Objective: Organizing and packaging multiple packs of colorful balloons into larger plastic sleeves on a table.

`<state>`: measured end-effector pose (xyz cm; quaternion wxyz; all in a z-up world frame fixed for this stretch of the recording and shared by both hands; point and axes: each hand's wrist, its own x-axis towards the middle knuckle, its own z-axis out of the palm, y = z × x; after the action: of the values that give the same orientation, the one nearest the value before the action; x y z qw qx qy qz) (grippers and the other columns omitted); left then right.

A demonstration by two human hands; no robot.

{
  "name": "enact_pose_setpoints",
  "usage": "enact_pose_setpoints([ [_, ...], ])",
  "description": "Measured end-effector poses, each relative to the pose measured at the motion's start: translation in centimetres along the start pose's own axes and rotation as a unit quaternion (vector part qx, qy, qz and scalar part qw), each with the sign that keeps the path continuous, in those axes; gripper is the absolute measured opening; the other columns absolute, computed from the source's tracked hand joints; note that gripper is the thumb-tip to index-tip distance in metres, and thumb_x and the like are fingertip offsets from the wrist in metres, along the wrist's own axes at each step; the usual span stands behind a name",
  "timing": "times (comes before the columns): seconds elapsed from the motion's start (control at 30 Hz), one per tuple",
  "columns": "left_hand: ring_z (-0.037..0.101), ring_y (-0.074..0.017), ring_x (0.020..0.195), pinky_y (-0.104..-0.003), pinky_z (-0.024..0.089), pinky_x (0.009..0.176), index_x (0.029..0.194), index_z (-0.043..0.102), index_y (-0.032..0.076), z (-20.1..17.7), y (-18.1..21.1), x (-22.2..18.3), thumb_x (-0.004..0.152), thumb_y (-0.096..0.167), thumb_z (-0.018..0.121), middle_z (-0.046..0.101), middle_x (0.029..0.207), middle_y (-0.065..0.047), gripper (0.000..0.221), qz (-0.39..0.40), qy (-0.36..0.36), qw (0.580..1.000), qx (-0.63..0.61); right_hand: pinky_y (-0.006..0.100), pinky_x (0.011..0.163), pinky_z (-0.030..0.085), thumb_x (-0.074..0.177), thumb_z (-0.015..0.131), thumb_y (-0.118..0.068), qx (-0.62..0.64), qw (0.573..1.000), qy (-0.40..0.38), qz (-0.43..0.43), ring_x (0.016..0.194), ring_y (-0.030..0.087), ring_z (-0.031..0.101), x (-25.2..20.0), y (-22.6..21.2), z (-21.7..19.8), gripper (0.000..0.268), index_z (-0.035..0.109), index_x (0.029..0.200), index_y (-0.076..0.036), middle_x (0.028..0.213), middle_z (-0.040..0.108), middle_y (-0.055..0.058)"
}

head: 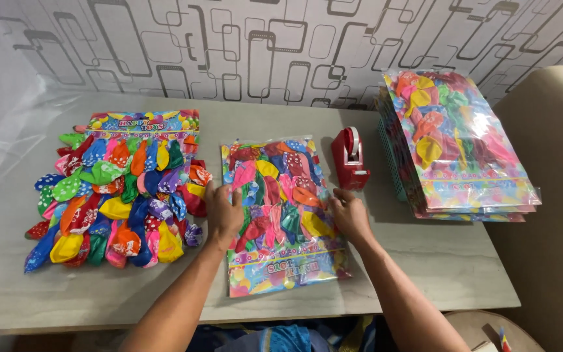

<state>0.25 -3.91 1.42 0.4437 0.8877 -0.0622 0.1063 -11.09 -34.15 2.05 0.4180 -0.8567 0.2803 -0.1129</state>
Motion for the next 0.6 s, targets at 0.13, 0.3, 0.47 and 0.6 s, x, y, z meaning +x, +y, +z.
enact_pose_setpoints([
  [0.13,0.064,-0.0361,0.12,-0.047,0.051,0.102,0.125,0.068,0.004,-0.4,-1.1,1.3,0.1,0.034,0.06,0.065,0.122,-0.018,0.04,-0.003,-0.015,1.0,-0.009,0.045,0.1,0.052,0.089,0.069,-0.031,0.05,0.999,-0.008,0.009,0.122,0.03,0.065,-5.0,-6.5,-2.3,0.041,0.074,0.128,-0.018,0.122,0.075,0.011],
  [0.3,0.061,-0.0361,0.127,-0.049,0.048,0.108,0.145,0.055,0.013,0.1,-1.9,1.5,0.098,0.026,0.052,0.067,0.131,-0.017,0.049,-0.074,-0.079,0.994,-0.026,0.033,0.077,0.058,0.079,0.076,0.003,0.373,0.927,0.008,0.04,0.084,0.023,0.072,-5.2,-6.4,-0.9,0.041,0.067,0.118,0.01,0.089,0.07,0.013],
  [0.47,0.057,-0.039,0.131,-0.051,0.044,0.113,0.156,0.042,0.02,-1.9,0.2,0.5,0.094,0.021,0.052,0.065,0.134,-0.023,0.063,-0.091,-0.139,0.985,-0.036,0.038,0.08,0.059,0.081,0.071,0.003,0.392,0.918,-0.021,0.063,0.088,0.026,0.072,-5.9,-8.0,-2.3,0.041,0.066,0.121,0.009,0.094,0.074,0.018],
  [0.6,0.057,-0.04,0.13,-0.051,0.043,0.113,0.156,0.04,0.026,-4.0,1.6,0.6,0.094,0.018,0.05,0.067,0.13,-0.024,0.064,-0.092,-0.125,0.986,-0.069,0.044,0.098,0.056,0.088,0.063,0.003,0.442,0.889,-0.108,0.057,0.115,0.028,0.067,-7.0,-9.6,-3.8,0.053,0.058,0.141,0.004,0.128,0.071,0.018],
])
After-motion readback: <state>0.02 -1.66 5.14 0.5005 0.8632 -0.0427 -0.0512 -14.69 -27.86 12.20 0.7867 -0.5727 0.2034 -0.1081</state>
